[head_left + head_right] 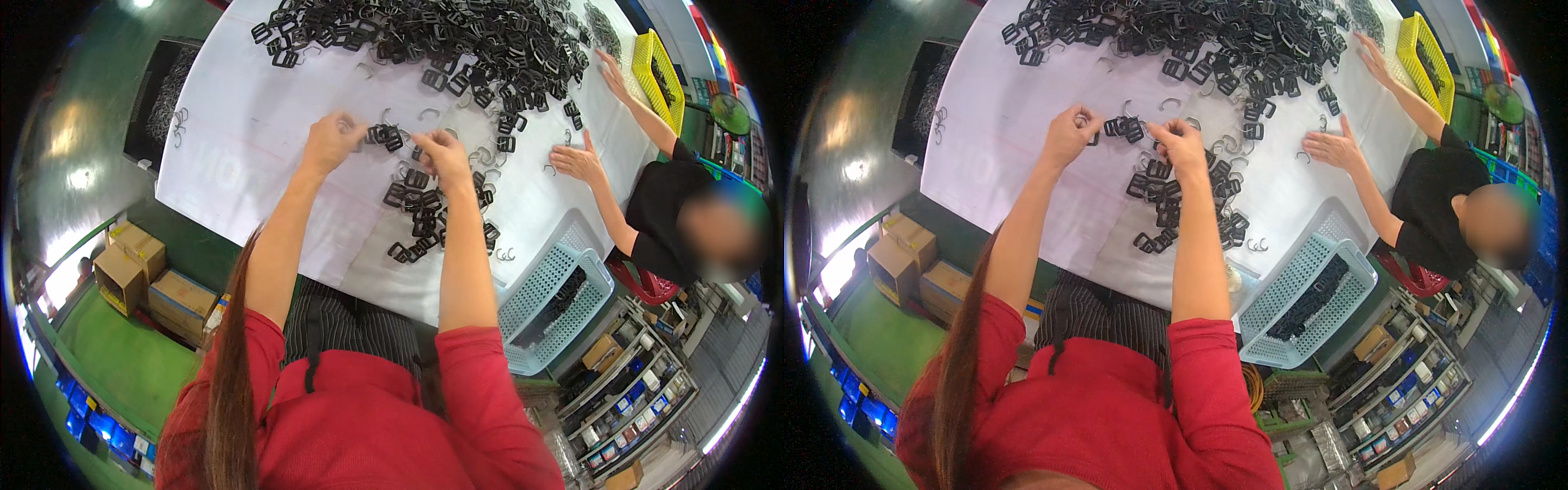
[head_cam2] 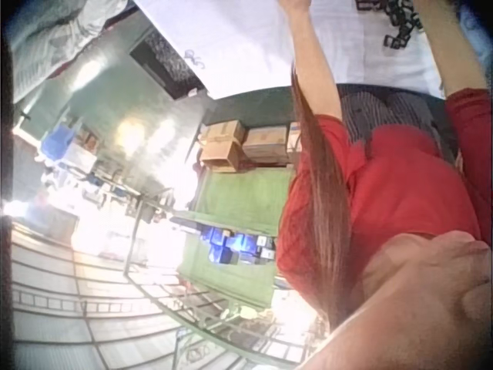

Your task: The person repeatedly picks up black plastic buckles and metal hooks from a white table, attaches them together by hand, and places the assembled units into a light blue basket. Coworkers perform the same task at the same table. The person occasionally sweeps remaining hooks into a pile and later folds the table covering to collect them.

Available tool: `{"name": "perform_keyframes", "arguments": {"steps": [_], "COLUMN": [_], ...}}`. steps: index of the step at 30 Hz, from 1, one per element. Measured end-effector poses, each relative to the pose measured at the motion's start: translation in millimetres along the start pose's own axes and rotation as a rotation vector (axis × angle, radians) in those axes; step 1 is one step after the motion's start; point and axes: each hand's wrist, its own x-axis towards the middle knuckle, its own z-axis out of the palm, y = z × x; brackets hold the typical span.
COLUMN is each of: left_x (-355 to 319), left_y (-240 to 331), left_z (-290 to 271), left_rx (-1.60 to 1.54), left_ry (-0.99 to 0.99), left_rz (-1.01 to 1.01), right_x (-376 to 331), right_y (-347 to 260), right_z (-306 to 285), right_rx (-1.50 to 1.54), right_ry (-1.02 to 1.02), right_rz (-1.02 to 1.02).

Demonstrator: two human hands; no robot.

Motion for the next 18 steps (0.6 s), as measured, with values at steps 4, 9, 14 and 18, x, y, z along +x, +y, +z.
{"name": "perform_keyframes", "arguments": {"steps": [4,9,14,18], "left_x": [-2,7,3,-6], "left_y": [10,12,7,19], "left_z": [3,-12,-26,-40], "left_rx": [0.319,0.050,0.009,-0.058], "left_ry": [-0.117,-0.197,-0.223,-0.238], "left_rz": [0.046,-0.003,-0.063,-0.141], "right_x": [-2,-11,-17,-30], "right_y": [9,22,24,30], "right_z": [8,3,-14,-30], "right_rx": [-0.812,-1.036,-0.721,-0.599], "right_ry": [0.282,0.292,0.260,0.107], "right_rz": [-0.179,-0.227,-0.282,-0.171]}}
